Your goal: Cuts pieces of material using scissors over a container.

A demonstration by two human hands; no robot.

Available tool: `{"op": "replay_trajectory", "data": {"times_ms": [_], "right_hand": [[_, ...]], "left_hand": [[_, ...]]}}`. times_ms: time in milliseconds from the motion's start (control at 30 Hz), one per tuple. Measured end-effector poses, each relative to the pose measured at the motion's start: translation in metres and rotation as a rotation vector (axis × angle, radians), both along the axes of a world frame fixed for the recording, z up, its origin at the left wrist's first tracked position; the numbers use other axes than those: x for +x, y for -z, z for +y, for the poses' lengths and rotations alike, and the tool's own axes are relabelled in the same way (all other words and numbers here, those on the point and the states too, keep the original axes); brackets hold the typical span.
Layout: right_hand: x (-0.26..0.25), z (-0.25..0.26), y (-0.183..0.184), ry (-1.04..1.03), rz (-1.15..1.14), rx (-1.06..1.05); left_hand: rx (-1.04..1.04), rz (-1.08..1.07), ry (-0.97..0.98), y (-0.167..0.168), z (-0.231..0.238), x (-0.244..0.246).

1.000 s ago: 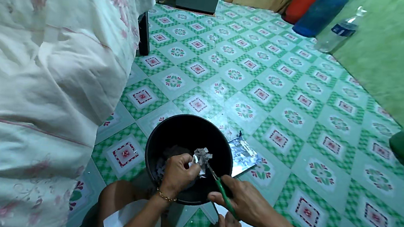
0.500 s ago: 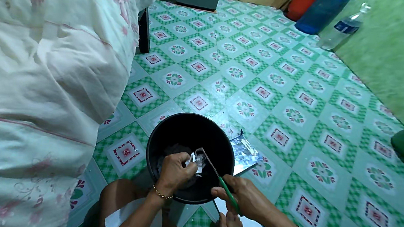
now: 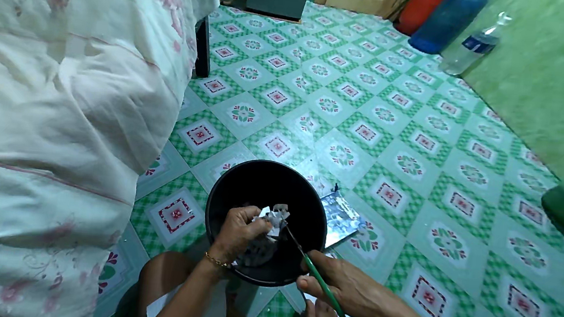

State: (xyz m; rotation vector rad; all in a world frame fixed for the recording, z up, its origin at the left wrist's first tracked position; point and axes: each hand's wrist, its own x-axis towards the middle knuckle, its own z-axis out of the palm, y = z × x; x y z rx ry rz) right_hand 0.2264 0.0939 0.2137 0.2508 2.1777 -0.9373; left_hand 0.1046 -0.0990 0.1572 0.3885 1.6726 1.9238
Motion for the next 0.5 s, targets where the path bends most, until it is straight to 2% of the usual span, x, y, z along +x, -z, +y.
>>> {"op": "replay_trajectory", "data": {"times_ms": [133, 300, 500], "right_hand": [[0.0021, 0.0002, 0.0039, 0.036, 0.085, -0.047], [0.0085, -0.001, 0.0075, 0.14, 0.236, -0.103], [0.0057, -0.0006, 0.0091, 0.11, 0.14, -0.12]], "left_hand": [[-0.011, 0.057, 0.133, -0.0004, -0.0023, -0.0014], [-0.029, 0.047, 0.138, -0.0015, -0.0027, -0.0028], [-0.065, 0.05, 0.179, -0.0006, -0.0005, -0.005]]}}
